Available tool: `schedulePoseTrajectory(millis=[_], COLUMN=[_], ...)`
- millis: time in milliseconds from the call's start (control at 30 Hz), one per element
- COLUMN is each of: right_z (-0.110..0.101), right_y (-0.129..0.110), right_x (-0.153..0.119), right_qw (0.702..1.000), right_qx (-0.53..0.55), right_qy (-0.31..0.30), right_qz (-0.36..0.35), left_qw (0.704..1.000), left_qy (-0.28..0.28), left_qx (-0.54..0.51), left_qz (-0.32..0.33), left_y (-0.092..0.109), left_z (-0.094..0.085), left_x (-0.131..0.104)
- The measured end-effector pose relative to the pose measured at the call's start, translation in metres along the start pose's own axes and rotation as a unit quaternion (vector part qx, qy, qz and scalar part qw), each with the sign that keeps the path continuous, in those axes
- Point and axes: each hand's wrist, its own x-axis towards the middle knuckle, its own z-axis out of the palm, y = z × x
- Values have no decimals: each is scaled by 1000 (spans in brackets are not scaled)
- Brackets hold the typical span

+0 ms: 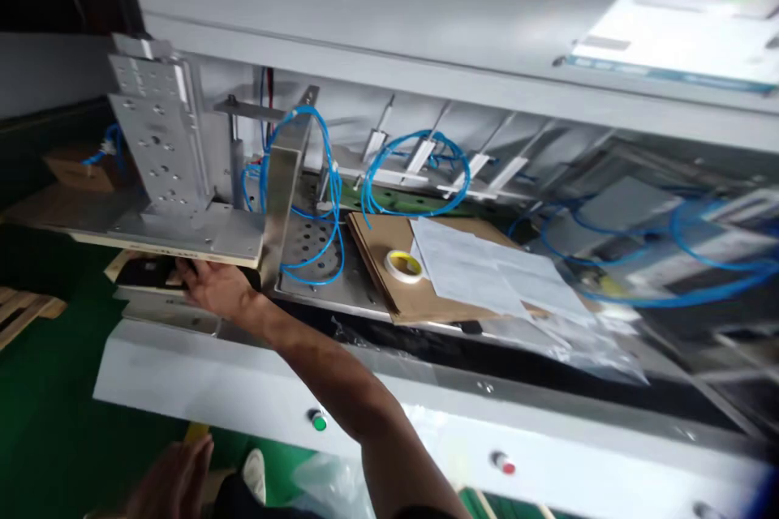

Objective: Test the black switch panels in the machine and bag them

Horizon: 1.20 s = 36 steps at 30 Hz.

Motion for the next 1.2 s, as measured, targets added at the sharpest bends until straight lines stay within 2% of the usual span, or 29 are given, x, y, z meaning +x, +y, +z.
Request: schedulePoseTrajectory(millis=[67, 133, 200, 267, 367, 467, 533, 600, 633, 700, 800, 900, 1033, 1200], right_z=[-7, -15, -24, -38, -63, -81, -82, -72, -64, -45, -19, -5, -5, -9], right_y=[-14, -29, -41, -49, -47, -35, -28, -24, -23, -24, -25, -20, -12, -14], right_x=[-38, -88, -142, -191, -250, -301, -339, -377, -394, -423, -443, -443, -437, -431], right_qw=[999, 998, 996, 994, 996, 986, 961, 930, 923, 929, 944, 942, 935, 925], right_qx=[1, 5, 10, 21, 20, 17, 13, 8, 6, -1, -13, -17, -15, -19], right_qy=[6, 20, 54, 64, 82, 158, 227, 261, 258, 231, 201, 196, 197, 203], right_qz=[-35, -62, -76, -85, -38, 53, 158, 258, 285, 288, 262, 273, 294, 320], left_qw=[992, 979, 974, 977, 964, 953, 966, 982, 986, 991, 990, 982, 973, 964], left_qy=[86, 123, 102, 14, -104, -157, -135, -91, -75, -69, -103, -147, -169, -191], left_qx=[51, 103, 128, 106, 48, 23, 27, 40, 44, 33, 4, -9, -19, -14], left_qz=[75, 129, 155, 184, 240, 257, 217, 163, 140, 107, 94, 119, 154, 183], left_y=[-7, -7, 2, 20, 53, 78, 87, 91, 92, 95, 103, 115, 128, 139], left_z=[-18, -36, -48, -49, -32, -6, 9, 20, 23, 28, 33, 43, 56, 67], left_x=[16, 38, 62, 82, 102, 117, 128, 137, 141, 145, 143, 139, 137, 144])
